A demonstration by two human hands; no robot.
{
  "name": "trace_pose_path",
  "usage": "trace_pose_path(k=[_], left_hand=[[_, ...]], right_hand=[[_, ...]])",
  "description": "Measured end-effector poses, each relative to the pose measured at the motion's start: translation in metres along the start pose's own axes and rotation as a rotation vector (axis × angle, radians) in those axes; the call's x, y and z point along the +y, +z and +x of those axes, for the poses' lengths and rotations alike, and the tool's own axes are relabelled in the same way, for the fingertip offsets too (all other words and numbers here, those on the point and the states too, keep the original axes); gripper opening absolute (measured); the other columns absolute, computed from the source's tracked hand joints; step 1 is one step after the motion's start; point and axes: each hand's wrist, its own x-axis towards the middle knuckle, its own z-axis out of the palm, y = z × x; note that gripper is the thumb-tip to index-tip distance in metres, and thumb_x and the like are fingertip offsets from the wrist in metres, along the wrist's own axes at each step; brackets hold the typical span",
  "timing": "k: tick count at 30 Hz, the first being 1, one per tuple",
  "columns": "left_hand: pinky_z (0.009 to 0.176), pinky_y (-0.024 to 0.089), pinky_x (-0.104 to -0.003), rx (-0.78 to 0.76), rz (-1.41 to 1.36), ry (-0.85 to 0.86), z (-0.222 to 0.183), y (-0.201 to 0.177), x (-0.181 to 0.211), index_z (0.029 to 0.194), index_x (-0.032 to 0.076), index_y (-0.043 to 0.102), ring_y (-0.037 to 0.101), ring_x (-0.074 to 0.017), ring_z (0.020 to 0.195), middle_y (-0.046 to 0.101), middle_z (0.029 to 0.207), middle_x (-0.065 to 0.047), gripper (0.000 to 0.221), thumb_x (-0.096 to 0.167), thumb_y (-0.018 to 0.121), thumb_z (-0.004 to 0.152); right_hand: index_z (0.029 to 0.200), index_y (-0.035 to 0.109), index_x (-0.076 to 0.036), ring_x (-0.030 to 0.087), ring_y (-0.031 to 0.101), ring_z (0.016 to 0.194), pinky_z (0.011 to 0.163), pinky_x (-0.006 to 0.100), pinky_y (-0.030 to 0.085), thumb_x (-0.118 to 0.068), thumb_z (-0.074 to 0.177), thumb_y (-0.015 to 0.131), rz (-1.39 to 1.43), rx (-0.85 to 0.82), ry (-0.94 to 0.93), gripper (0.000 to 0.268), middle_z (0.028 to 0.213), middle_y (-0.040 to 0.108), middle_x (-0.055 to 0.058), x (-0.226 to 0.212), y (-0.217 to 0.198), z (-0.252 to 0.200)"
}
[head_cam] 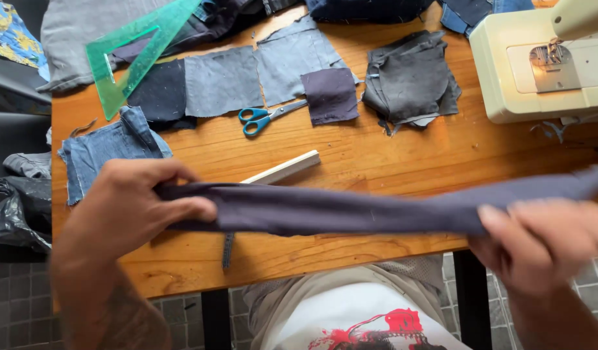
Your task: Measuring, marking, and cutting fabric pieces on a work table
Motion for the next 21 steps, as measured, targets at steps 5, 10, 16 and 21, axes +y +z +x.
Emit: trace_pose_path(k=[5,10,16,21], left_hand=[[0.065,0.046,-0.031,-0.011,-0.174,0.187,-0.014,-0.014,-0.046,0.072,0.013,0.077,0.059,-0.0113,0.068,0.068,0.067,0.005,0.029,0.021,0.097,0.091],[0.077,0.054,-0.025,0.061,-0.704,-0.039,0.000,0.016,-0.112,0.114,0.002,0.076,0.063,-0.0108,0.088,0.068,0.098,-0.002,0.008,0.009,0.077,0.113],[0.078,0.049,-0.025,0.067,-0.532,-0.055,0.002,0.001,-0.079,0.116,0.006,0.084,0.066,-0.0094,0.088,0.077,0.098,0.000,0.015,0.017,0.074,0.117],[0.091,0.062,-0.025,-0.285,-0.357,0.058,-0.023,-0.006,-0.054,0.126,0.014,0.097,0.088,-0.0084,0.099,0.101,0.110,0.004,0.032,0.025,0.075,0.105]], right_hand=[[0.123,0.088,-0.016,0.039,0.066,0.103,0.108,0.062,0.040,-0.048,0.118,0.073,-0.126,-0.010,0.021,0.036,0.116,0.070,0.012,-0.016,0.007,-0.057],[0.124,0.093,-0.017,0.037,0.067,0.124,0.127,0.061,0.035,0.001,0.104,0.090,-0.027,-0.263,0.476,0.027,0.137,0.077,0.010,0.007,0.013,-0.019],[0.127,0.075,0.008,0.047,0.065,0.113,0.109,0.059,0.058,0.020,0.118,0.074,0.197,-0.045,0.356,0.015,0.127,0.067,0.033,-0.001,-0.006,0.034],[0.145,0.077,-0.001,0.037,0.076,0.137,0.124,0.049,0.048,0.000,0.109,0.082,0.163,-0.327,0.255,0.036,0.148,0.081,0.019,0.000,0.055,0.082]])
